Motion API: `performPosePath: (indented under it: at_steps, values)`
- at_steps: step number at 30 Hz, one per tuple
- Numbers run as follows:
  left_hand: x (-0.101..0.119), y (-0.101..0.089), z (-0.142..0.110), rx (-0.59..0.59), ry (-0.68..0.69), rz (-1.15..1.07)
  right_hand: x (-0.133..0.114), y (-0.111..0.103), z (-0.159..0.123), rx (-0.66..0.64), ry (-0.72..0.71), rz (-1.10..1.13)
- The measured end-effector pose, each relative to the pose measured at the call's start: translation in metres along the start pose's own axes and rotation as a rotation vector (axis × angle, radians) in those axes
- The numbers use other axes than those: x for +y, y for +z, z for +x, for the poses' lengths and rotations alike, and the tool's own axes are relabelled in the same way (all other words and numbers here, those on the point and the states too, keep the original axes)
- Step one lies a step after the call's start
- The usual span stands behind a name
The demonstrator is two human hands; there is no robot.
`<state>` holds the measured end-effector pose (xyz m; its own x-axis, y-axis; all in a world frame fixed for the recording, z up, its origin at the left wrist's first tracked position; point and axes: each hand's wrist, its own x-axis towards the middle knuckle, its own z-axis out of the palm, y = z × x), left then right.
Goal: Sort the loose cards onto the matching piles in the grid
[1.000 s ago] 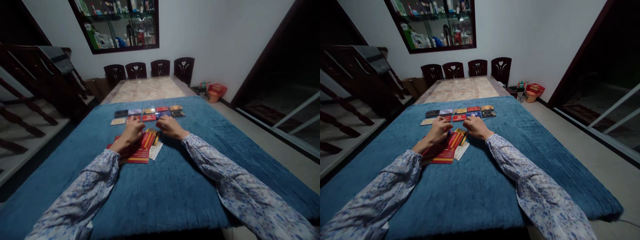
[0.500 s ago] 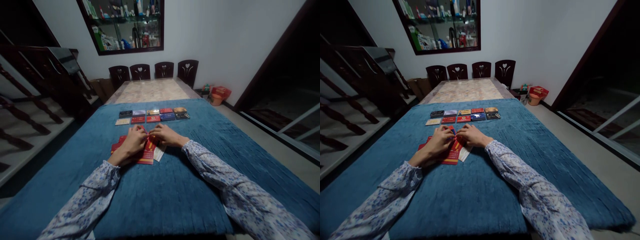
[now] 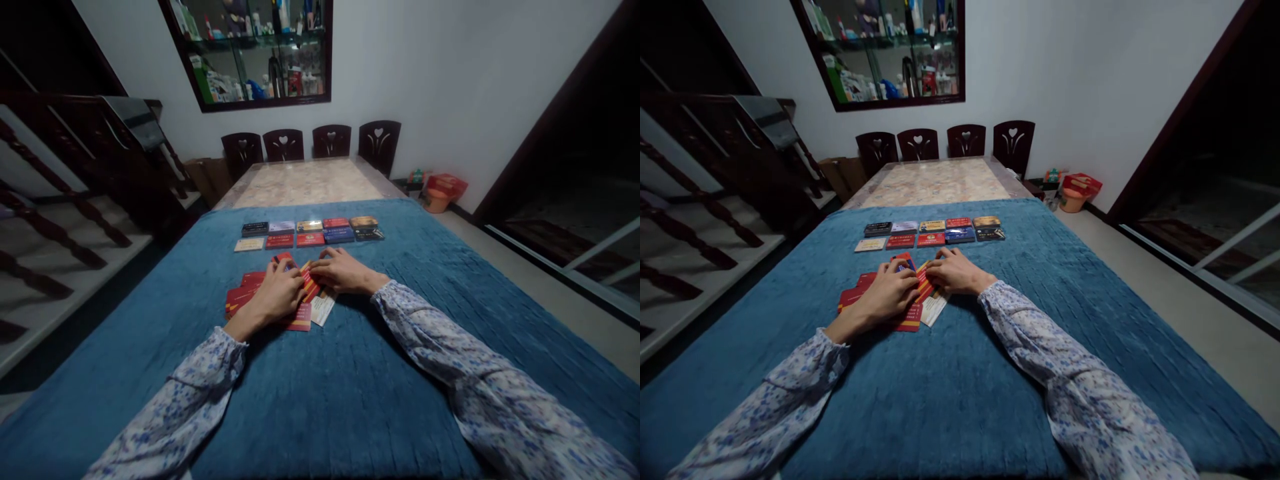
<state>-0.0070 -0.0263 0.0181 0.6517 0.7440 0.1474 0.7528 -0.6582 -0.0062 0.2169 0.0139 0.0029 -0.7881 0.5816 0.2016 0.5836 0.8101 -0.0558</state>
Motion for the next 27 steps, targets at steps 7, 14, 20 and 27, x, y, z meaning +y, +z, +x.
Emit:
performPosePath:
  at_steps: [7,14,20,27]
  values:
    - [0.003,0.000,-0.001,-0.023,-0.040,-0.066,0.005,-0.009,-0.005,-0.053,0.034,-0.010]
    - [-0.001,0.005,-0.001,0.023,-0.044,-0.113,0.011,-0.006,-0.006,0.003,0.006,0.093]
    - [-0.002,0.005,-0.001,0.054,0.005,-0.123,0.013,-0.003,-0.005,0.003,0.019,0.123]
    - [-0.004,0.009,-0.001,0.055,0.066,-0.083,0.013,-0.003,-0.006,0.000,0.005,0.095]
